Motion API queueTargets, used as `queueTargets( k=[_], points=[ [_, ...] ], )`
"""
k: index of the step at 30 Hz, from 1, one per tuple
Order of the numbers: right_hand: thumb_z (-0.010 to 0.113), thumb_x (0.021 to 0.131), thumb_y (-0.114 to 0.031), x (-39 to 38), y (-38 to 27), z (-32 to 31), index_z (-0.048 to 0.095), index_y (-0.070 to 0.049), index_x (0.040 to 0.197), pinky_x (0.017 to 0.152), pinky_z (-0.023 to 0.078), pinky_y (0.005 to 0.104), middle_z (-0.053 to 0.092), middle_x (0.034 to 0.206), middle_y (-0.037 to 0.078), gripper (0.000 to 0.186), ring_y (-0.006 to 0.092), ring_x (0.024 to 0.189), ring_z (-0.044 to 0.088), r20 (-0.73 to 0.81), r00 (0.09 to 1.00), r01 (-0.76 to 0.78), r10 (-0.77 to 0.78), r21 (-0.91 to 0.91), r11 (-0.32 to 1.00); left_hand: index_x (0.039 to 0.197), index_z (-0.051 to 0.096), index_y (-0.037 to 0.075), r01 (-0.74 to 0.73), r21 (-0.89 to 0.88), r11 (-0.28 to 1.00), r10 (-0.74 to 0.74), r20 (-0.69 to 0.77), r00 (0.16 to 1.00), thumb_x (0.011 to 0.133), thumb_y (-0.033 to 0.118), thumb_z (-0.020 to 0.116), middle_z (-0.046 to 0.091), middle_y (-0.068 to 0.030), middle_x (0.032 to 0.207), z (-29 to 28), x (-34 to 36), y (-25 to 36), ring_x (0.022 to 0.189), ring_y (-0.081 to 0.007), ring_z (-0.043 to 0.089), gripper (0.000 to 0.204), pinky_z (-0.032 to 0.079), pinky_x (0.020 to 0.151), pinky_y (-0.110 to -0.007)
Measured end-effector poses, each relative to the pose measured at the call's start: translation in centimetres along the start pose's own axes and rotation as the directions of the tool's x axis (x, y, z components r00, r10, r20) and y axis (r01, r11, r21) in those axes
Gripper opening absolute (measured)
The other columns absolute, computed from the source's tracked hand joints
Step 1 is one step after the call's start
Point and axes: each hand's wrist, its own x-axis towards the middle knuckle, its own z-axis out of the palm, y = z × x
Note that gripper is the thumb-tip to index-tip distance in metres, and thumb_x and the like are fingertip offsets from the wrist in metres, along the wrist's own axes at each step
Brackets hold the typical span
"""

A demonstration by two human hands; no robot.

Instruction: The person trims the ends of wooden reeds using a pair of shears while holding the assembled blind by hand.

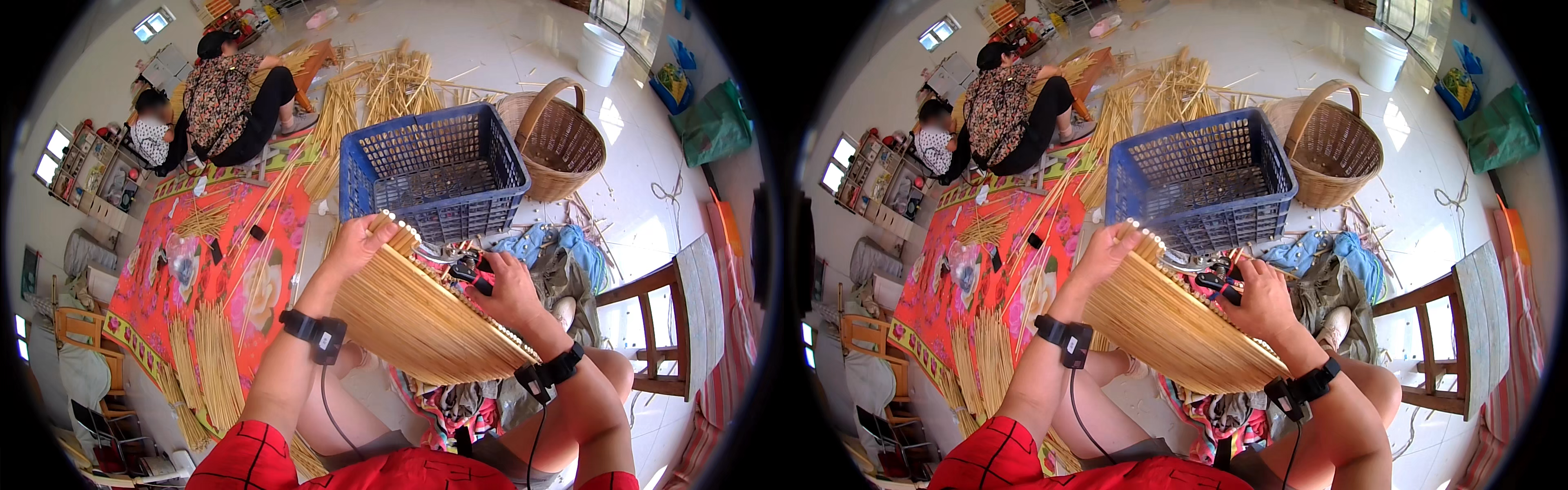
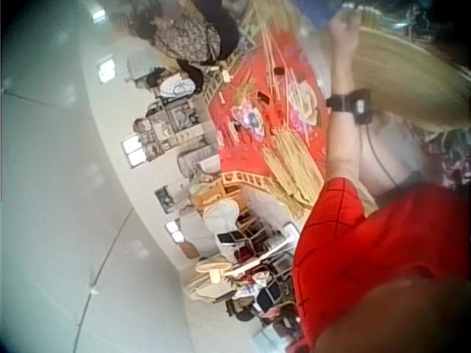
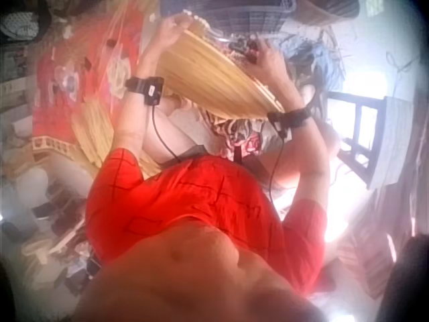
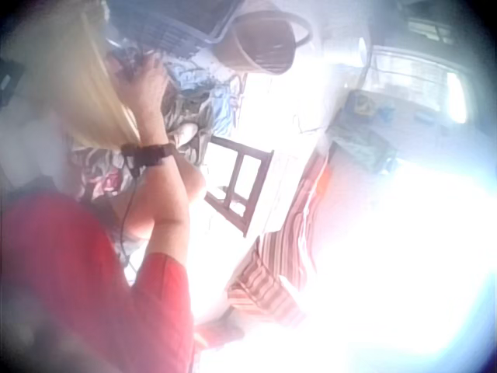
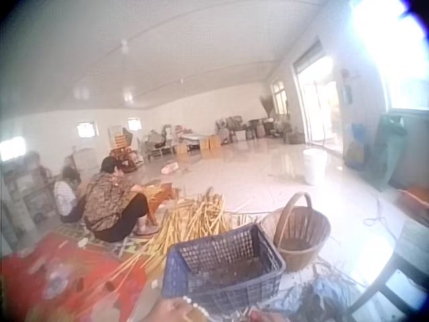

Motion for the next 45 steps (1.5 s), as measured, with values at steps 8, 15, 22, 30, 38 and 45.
queueTargets(
  k=[8,15,22,30,38,45],
  points=[
    [0.08,0.076,-0.034,0.2,-0.4,-0.1,0.059,-0.002,0.118,0.092,0.048,0.0468,0.065,0.105,0.018,0.056,0.0383,0.102,0.063,-0.04,0.999,0.026,-0.027,-0.041,0.999,0.096,0.07,0.001,0.009,0.017,1.0,-0.009,0.017,1.0,0.096,0.046,0.067,0.067,0.001,0.082,-0.2,0.0,0.2,0.078,-0.0054,0.055,0.045,0.048,0.072,-0.026],
    [0.078,0.078,-0.033,-0.1,-0.6,0.7,0.058,0.001,0.114,0.089,0.049,0.0486,0.066,0.103,0.023,0.053,0.0408,0.096,0.065,0.008,1.0,-0.017,0.018,-0.062,0.998,0.095,0.07,0.001,0.014,0.047,0.999,-0.015,0.013,1.0,0.096,0.049,0.066,0.067,0.0,0.081,-0.3,0.3,-0.2,0.077,-0.006,0.056,0.048,0.048,0.072,-0.026],
    [0.078,0.077,-0.032,-0.1,-0.3,0.1,0.057,0.0,0.117,0.089,0.048,0.0483,0.064,0.104,0.021,0.055,0.0391,0.099,0.064,-0.017,0.999,0.049,-0.05,-0.043,0.998,0.096,0.07,0.001,-0.001,0.063,0.998,0.001,-0.004,1.0,0.096,0.048,0.067,0.069,-0.0009,0.083,-0.1,0.3,0.1,0.078,-0.0073,0.058,0.048,0.049,0.074,-0.027],
    [0.081,0.074,-0.03,0.3,0.1,-0.5,0.055,-0.001,0.119,0.091,0.044,0.0459,0.059,0.103,0.016,0.059,0.0348,0.102,0.058,-0.061,0.994,0.079,-0.093,-0.202,0.976,0.099,0.07,0.001,0.002,0.036,0.999,-0.002,0.003,1.0,0.096,0.048,0.066,0.071,-0.002,0.088,0.0,0.3,0.1,0.082,-0.0073,0.06,0.047,0.049,0.076,-0.027],
    [0.083,0.072,-0.027,1.2,-0.5,-1.5,0.056,-0.003,0.114,0.091,0.043,0.0436,0.058,0.104,0.012,0.055,0.0312,0.105,0.055,-0.151,0.974,0.122,-0.169,-0.278,0.953,0.097,0.07,0.0,0.001,0.098,0.995,0.002,-0.028,1.0,0.096,0.048,0.066,0.07,-0.0021,0.085,0.0,0.4,-0.3,0.079,-0.0074,0.059,0.048,0.049,0.074,-0.027],
    [0.084,0.072,-0.029,1.4,-0.2,-1.7,0.059,-0.005,0.107,0.09,0.043,0.0428,0.06,0.1,0.011,0.049,0.0304,0.103,0.058,-0.098,0.986,0.098,-0.131,-0.284,0.954,0.099,0.07,-0.001,0.012,0.048,0.999,-0.01,-0.024,1.0,0.095,0.048,0.068,0.07,-0.0024,0.085,0.0,0.4,-0.2,0.079,-0.0072,0.059,0.049,0.049,0.074,-0.027]
  ],
)
